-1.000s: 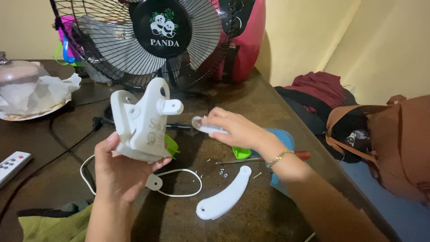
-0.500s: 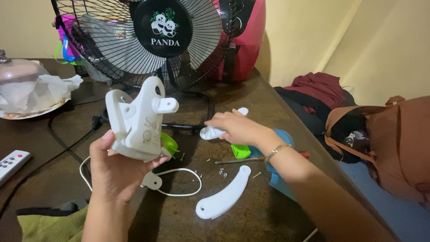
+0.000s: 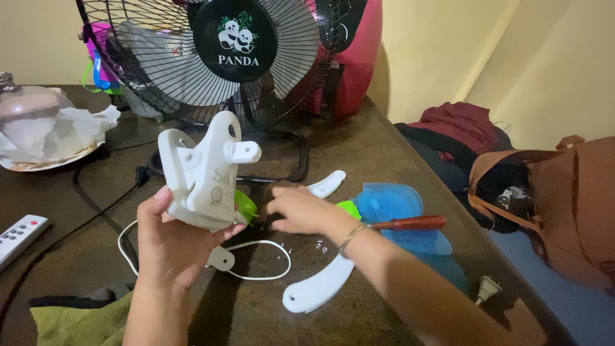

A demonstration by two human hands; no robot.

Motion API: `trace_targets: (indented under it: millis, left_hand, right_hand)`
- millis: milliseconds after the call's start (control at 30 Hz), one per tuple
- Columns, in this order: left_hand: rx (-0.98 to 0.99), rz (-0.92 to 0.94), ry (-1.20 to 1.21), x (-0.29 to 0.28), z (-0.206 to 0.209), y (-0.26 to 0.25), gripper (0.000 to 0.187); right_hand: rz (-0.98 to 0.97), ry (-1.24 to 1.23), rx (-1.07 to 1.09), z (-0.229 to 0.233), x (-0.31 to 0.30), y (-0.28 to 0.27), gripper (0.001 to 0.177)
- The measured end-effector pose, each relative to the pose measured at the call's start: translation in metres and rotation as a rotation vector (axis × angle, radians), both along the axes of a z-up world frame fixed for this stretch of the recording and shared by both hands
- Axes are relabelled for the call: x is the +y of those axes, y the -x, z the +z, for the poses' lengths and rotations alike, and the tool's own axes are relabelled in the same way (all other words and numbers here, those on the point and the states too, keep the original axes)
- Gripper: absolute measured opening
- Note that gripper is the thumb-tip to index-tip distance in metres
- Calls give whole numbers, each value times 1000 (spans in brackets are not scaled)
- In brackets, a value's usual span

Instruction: The person uses a screwdriver to remove screws from a small white and green electric fan, separating the motor housing, fan blades, and base components. The parts are placed on the table as the disassembly progresses.

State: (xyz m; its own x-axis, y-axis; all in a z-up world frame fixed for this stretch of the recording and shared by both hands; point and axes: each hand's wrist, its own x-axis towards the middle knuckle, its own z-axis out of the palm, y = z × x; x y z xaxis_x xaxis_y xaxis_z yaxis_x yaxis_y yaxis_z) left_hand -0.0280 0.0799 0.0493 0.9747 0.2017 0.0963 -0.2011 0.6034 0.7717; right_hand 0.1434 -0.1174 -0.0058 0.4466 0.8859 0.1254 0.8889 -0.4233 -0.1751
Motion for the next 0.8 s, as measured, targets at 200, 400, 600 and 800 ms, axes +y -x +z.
trace_targets:
  millis: [200,400,600,800]
  left_hand:
    - [24,18,-7,-3,-2,-1,86]
    - [51,16,-23,0,-11,-5,86]
    - [36,-28,-75,-4,-16,-11,87]
    - [37,-11,-91,-1,-17,-10,87]
  right_hand:
    - [105,-22,-122,21,-12,16,20]
    - [-110,172,-258,76,-117,48,19]
    - [-36,201,-404,41,-149,84,10]
    - [-161,77,-270,61,-140,82,6]
